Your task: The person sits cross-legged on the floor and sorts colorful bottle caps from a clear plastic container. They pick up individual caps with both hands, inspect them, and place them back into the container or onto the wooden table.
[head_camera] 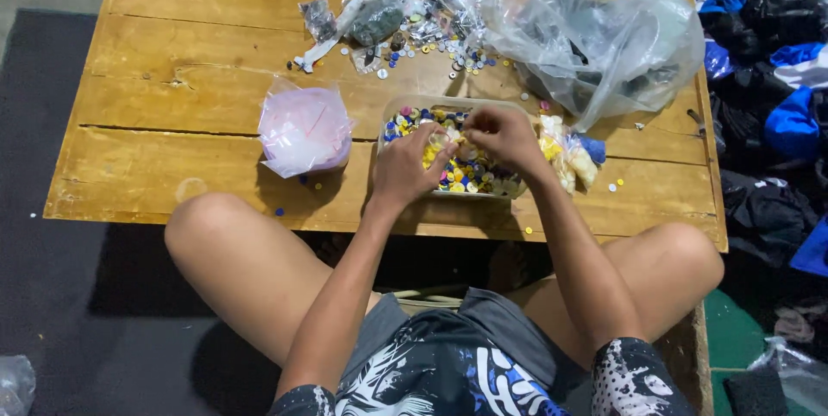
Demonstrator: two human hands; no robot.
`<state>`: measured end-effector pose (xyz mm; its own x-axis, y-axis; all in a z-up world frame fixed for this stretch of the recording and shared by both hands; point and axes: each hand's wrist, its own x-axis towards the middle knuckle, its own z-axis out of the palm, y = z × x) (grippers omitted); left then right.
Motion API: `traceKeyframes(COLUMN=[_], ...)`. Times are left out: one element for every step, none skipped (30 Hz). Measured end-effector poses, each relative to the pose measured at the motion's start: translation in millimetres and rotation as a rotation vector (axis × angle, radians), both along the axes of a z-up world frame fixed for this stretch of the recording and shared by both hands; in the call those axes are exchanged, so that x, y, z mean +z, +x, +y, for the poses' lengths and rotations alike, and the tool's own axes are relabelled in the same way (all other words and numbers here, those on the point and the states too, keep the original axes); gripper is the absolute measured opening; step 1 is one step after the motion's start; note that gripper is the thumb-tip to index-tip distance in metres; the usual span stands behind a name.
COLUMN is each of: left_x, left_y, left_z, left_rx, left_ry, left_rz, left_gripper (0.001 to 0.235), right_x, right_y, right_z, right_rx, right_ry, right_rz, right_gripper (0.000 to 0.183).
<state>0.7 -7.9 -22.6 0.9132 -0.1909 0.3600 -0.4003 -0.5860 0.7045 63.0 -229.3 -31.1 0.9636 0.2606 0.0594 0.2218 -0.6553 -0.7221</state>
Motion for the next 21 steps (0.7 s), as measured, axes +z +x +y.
traceKeyframes(left_x=[-4, -7, -9, -1, 7, 15, 9, 9, 8, 12, 15, 15, 3, -8, -17, -22, -27, -33, -27, -21, -15], left_y=[-6, -1, 3, 1, -1, 0, -14, -9, -4, 0, 3, -4, -5, 0, 5, 7, 9, 5, 2, 1, 0], left_z=[-2, -4, -5, -4, -2, -2, -2, -2, -1, -2, -2, -1, -1, -1, -1, 0, 0, -2, -3, -4, -5], left_rx=[-0.007, -0.001, 0.005, 0.009, 0.0, -0.023, -0.032, -0.015, 0.003, 0.004, -0.001, -0.005, -0.003, -0.017, -0.032, -0.034, -0.027, -0.023, -0.027, -0.005, 0.017], left_ry=[0.002, 0.013, 0.025, 0.027, 0.017, 0.008, 0.011, 0.047, 0.081, 0.079, 0.078, 0.078, 0.078, 0.081, 0.085, 0.087, 0.106, 0.122, 0.123, 0.097, 0.072], left_rz=[0.0, 0.014, 0.029, 0.047, 0.038, 0.026, 0.041, 0.037, 0.032, 0.024, -0.001, -0.003, 0.013, 0.009, 0.004, 0.0, -0.007, -0.003, 0.002, 0.025, 0.048], left_gripper=[0.029, 0.031, 0.033, 0.033, 0.033, 0.033, 0.033, 0.035, 0.038, 0.038, 0.038, 0.038, 0.038, 0.043, 0.049, 0.049, 0.048, 0.046, 0.046, 0.036, 0.027], right_x=[3, 9, 15, 15, 14, 14, 17, 28, 40, 46, 51, 51, 54, 58, 64, 69, 75, 79, 85, 93, 100], right_y=[-11, -10, -9, -7, -5, -3, -21, -21, -20, -20, -20, -29, -36, -37, -38, -39, -40, -46, -51, -52, -54], right_z=[0, 1, 2, -1, -3, -9, -5, -1, 3, 5, 8, 12, 14, 16, 18, 21, 25, 27, 27, 27, 27], right_rx=[-0.007, -0.099, -0.182, -0.184, -0.148, -0.125, -0.14, -0.129, -0.118, -0.113, -0.096, -0.087, -0.091, -0.038, 0.016, 0.015, 0.066, 0.113, 0.108, 0.093, 0.079], right_ry=[0.002, 0.367, 0.734, 0.734, 0.816, 0.9, 0.904, 0.889, 0.873, 0.871, 0.841, 0.812, 0.811, 0.708, 0.606, 0.608, 0.472, 0.334, 0.334, 0.334, 0.334], right_rz=[0.0, 0.139, 0.28, 0.299, 0.274, 0.24, 0.25, 0.247, 0.243, 0.237, 0.242, 0.27, 0.286, 0.225, 0.163, 0.158, 0.089, 0.03, 0.035, -0.01, -0.054], right_gripper=[0.013, 0.022, 0.032, 0.032, 0.03, 0.027, 0.027, 0.028, 0.028, 0.028, 0.029, 0.029, 0.029, 0.027, 0.025, 0.025, 0.022, 0.02, 0.02, 0.02, 0.02])
